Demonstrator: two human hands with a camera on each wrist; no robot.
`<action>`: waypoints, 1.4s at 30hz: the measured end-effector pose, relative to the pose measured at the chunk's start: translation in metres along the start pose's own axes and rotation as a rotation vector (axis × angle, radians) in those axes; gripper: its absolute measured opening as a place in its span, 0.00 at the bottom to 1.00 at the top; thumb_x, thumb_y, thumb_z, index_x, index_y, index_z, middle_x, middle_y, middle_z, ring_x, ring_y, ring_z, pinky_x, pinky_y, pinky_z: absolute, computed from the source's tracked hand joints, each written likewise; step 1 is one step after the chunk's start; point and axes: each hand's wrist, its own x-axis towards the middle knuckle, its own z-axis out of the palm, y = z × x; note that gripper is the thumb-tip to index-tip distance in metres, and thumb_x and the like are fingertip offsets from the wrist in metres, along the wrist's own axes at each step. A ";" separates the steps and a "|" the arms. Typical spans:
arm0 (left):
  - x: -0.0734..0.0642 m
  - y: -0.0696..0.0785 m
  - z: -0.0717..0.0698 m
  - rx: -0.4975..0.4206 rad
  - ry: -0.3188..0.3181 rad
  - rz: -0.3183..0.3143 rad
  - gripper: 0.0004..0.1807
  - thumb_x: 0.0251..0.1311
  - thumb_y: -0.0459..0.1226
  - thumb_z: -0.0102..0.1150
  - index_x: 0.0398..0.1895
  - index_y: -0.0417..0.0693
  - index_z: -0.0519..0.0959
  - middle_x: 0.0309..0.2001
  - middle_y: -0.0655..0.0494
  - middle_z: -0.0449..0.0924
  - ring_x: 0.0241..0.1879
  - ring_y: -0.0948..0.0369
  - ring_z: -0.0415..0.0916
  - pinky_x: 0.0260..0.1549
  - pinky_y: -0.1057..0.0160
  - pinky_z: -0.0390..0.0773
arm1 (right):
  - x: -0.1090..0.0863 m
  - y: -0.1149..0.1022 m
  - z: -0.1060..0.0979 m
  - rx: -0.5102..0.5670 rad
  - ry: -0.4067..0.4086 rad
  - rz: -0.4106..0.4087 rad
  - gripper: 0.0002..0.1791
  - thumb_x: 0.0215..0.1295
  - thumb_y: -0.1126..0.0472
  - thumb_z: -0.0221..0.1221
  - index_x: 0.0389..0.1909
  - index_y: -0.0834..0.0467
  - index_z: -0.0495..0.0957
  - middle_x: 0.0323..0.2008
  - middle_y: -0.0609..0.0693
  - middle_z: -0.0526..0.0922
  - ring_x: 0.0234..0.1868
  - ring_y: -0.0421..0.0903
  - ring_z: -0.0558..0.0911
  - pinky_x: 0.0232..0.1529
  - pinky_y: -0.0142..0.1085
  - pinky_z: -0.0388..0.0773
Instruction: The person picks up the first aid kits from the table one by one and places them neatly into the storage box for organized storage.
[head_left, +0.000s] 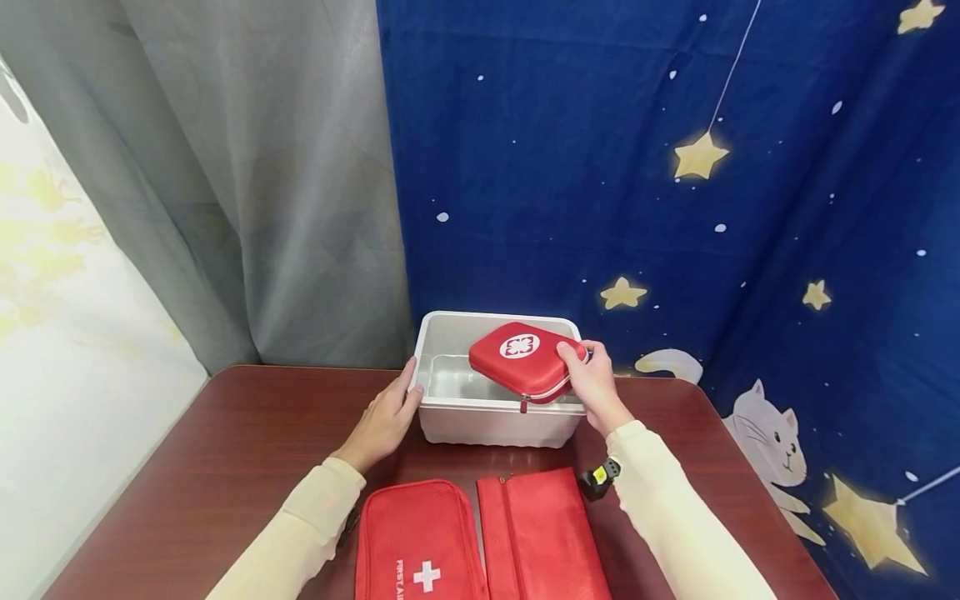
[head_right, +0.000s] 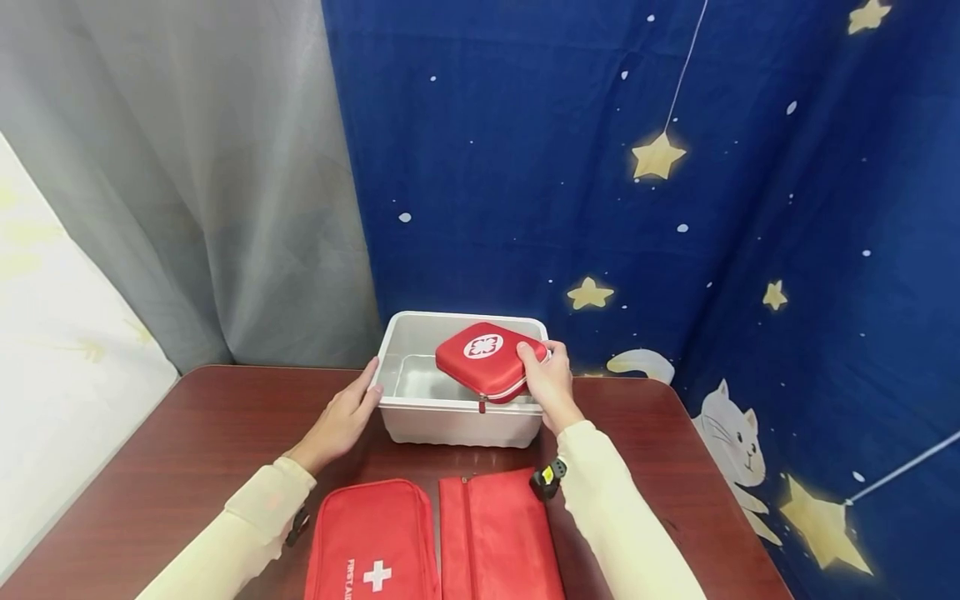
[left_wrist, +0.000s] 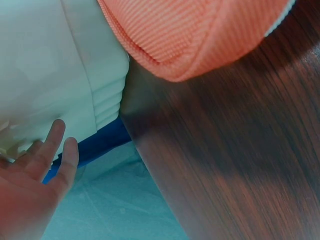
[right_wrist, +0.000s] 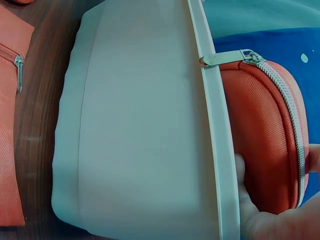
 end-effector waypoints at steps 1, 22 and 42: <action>0.000 0.000 0.000 -0.002 -0.001 0.000 0.31 0.69 0.51 0.36 0.72 0.55 0.48 0.69 0.54 0.56 0.65 0.56 0.58 0.61 0.49 0.60 | 0.000 -0.001 0.001 -0.001 -0.002 0.000 0.32 0.63 0.45 0.53 0.60 0.60 0.56 0.52 0.58 0.69 0.47 0.49 0.77 0.48 0.38 0.76; -0.001 0.001 0.001 -0.019 -0.002 0.007 0.30 0.69 0.47 0.39 0.72 0.52 0.49 0.68 0.52 0.56 0.66 0.56 0.57 0.61 0.49 0.59 | 0.011 0.000 0.024 -0.028 -0.028 -0.009 0.30 0.65 0.50 0.50 0.62 0.59 0.53 0.41 0.59 0.69 0.34 0.45 0.79 0.32 0.33 0.80; 0.000 -0.002 0.001 -0.008 0.003 0.013 0.31 0.69 0.50 0.37 0.72 0.54 0.48 0.69 0.52 0.56 0.65 0.56 0.57 0.61 0.49 0.59 | 0.007 -0.005 0.007 -0.044 -0.073 0.002 0.30 0.62 0.55 0.52 0.65 0.54 0.56 0.59 0.59 0.66 0.57 0.55 0.70 0.44 0.45 0.78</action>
